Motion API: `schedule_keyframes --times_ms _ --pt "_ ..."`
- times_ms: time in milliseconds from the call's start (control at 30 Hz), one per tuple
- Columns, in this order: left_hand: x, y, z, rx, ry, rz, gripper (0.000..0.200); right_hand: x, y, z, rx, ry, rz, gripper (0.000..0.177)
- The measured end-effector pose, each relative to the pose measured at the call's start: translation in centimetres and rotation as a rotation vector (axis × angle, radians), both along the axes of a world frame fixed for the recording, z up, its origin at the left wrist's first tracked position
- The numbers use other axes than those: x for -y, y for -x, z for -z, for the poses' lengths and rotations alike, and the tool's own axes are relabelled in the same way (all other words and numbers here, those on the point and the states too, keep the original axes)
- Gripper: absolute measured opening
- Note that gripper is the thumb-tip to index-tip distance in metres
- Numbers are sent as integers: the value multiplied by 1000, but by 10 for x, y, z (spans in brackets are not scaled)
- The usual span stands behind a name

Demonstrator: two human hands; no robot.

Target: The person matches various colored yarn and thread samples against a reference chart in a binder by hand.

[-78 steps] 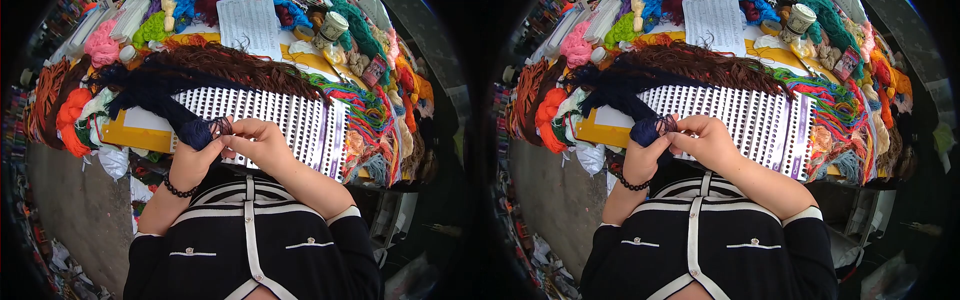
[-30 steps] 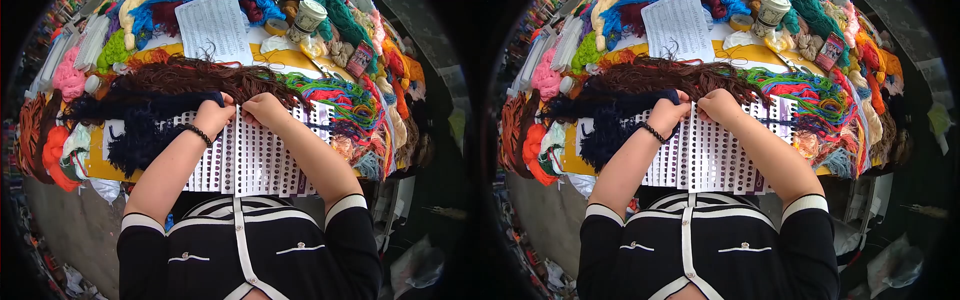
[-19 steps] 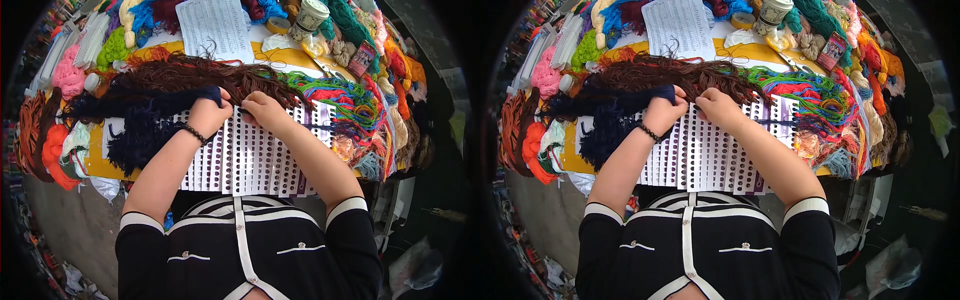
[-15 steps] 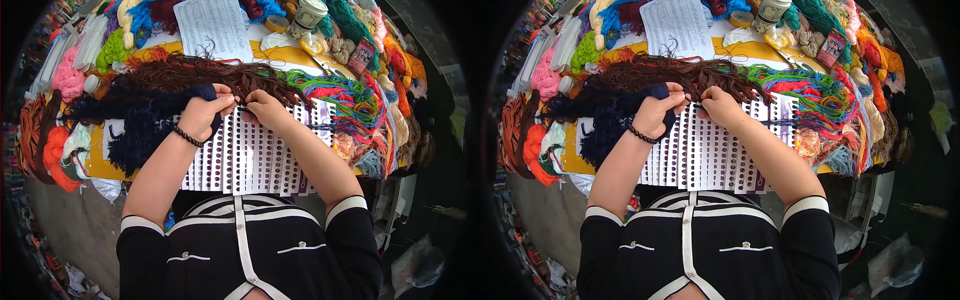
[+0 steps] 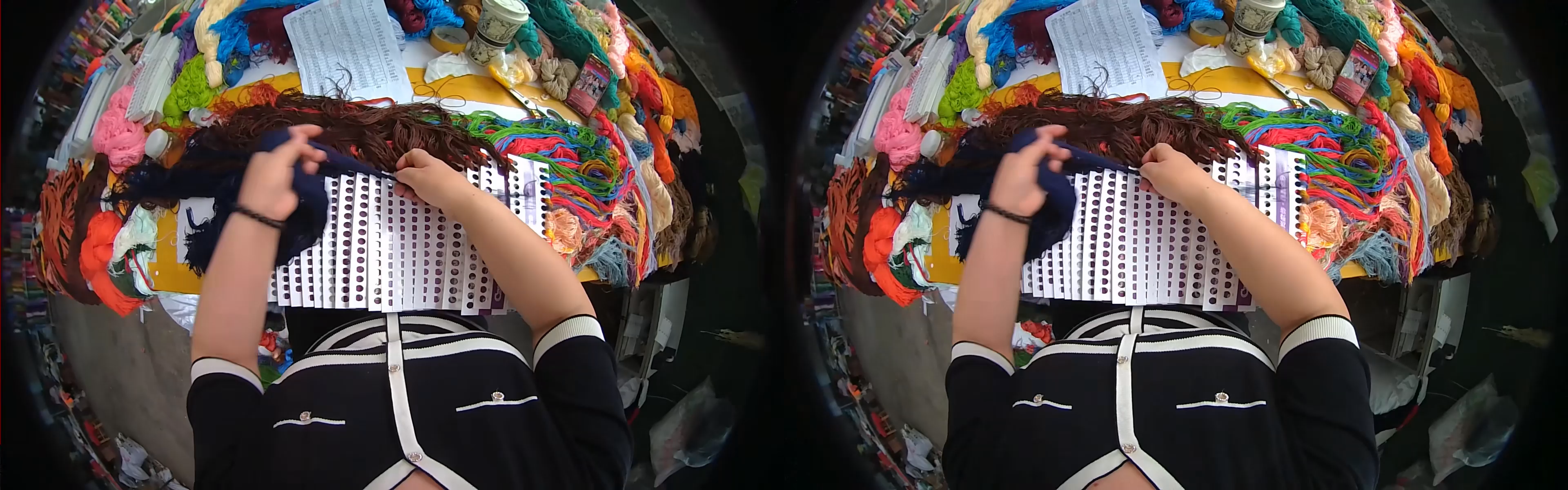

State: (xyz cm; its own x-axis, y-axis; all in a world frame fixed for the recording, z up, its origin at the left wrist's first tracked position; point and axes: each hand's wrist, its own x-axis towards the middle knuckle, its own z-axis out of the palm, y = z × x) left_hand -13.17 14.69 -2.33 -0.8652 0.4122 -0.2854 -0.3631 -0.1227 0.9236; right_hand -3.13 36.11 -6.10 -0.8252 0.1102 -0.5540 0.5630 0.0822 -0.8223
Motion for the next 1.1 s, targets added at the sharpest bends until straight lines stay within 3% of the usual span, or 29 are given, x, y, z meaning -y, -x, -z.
schedule_keyframes --times_ms 33,67,133,167,233,300,333,367,400,433,467,500,533,633,767,833,967,1100 --pt "20 15 -8 36 -72 -10 15 0 0 1 -17 -49 -16 18" --pt "45 28 -10 -341 80 28 17 0 0 2 -19 -47 -10 18" --pt "93 65 -28 156 -702 67 25 0 0 3 -37 -84 -34 21" --pt "88 60 -49 3 -646 -191 30 1 -1 4 -42 -83 -32 21" --pt "77 47 -68 -92 -375 -495 29 4 -1 3 -64 -138 -32 19" --pt "104 55 -27 46 -394 -64 28 12 -8 -6 -192 -156 -17 16" --pt "65 3 -54 52 -157 -250 22 18 -14 -12 -305 -172 0 13" --pt "58 -20 -43 -599 174 113 22 30 -21 -27 -421 -100 41 12" --pt "53 -40 -38 -397 117 135 23 40 -29 -46 -488 -57 15 12" --pt "50 -61 -43 -535 195 288 27 50 -37 -60 -556 -12 -8 12" --pt "43 -78 -52 -81 -39 253 32 60 -41 -64 -693 -59 -26 12" --pt "37 -90 -53 -35 -182 285 37 68 -46 -68 -832 -109 -43 13" --pt "36 -98 -52 -26 -212 290 39 74 -49 -79 -809 7 -103 13" --pt "32 -106 -47 -77 -183 312 45 93 -57 -82 -499 401 7 11" --pt "33 -115 -39 -139 -93 343 46 95 -61 -78 -400 447 10 10" --pt "34 -118 -37 -172 -63 350 48 92 -61 -74 -334 588 -33 9" --pt "43 -117 -44 -72 -133 415 48 92 -66 -80 -355 677 -32 9" --pt "44 -120 -48 -57 -173 319 44 94 -71 -87 -440 700 32 8"
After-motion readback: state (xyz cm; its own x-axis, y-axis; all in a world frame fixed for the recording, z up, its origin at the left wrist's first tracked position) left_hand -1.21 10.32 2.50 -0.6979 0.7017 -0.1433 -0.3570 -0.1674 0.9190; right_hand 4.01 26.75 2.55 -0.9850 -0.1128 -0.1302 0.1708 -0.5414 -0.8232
